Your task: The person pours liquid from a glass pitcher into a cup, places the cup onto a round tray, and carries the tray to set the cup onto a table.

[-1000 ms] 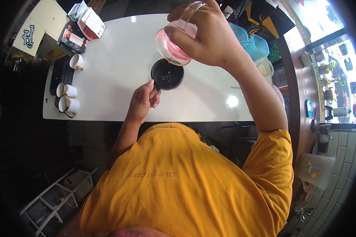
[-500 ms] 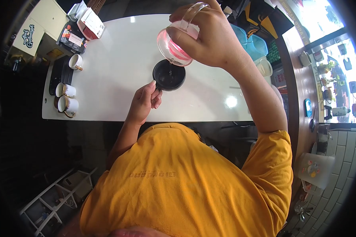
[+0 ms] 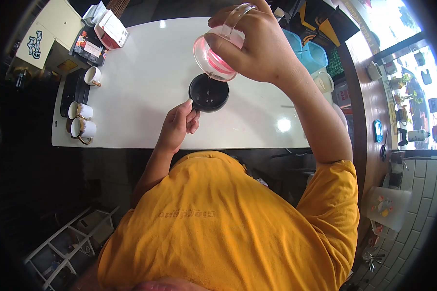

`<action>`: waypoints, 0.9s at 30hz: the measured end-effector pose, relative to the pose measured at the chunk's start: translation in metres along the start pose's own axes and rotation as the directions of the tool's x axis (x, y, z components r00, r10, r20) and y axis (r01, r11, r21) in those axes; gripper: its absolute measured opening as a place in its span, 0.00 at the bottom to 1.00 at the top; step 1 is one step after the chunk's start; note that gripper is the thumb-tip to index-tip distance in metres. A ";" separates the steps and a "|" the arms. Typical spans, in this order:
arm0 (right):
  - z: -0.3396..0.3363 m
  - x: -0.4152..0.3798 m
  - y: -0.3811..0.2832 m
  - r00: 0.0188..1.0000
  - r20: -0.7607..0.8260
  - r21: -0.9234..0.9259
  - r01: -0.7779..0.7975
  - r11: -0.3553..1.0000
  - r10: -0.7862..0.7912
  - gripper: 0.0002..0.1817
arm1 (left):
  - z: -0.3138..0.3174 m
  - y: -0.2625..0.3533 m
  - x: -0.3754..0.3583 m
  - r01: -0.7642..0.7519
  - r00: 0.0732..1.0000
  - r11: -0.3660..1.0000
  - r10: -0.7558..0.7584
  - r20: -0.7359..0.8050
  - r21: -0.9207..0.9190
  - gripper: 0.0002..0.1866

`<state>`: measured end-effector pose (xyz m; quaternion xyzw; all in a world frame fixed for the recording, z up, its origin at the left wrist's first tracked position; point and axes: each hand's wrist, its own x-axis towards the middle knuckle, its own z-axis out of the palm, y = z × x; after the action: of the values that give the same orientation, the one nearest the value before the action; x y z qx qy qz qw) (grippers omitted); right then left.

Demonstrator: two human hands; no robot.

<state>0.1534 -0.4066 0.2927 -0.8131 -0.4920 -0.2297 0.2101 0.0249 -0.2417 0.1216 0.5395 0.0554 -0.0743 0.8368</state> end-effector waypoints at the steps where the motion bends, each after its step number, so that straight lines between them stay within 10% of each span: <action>1: 0.000 0.000 0.000 1.000 0.000 -0.001 0.000 1.000 0.000 0.16 | 0.000 0.000 0.000 0.002 1.000 1.000 -0.002 0.002 -0.002 0.22; 27: -0.004 -0.003 0.003 1.000 0.007 -0.029 -0.003 1.000 0.003 0.17 | 0.007 -0.001 0.004 0.076 0.997 0.995 -0.076 0.015 -0.063 0.23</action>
<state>0.1540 -0.4123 0.2941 -0.8176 -0.4881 -0.2334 0.1970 0.0283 -0.2486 0.1228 0.5098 0.0729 -0.1077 0.8504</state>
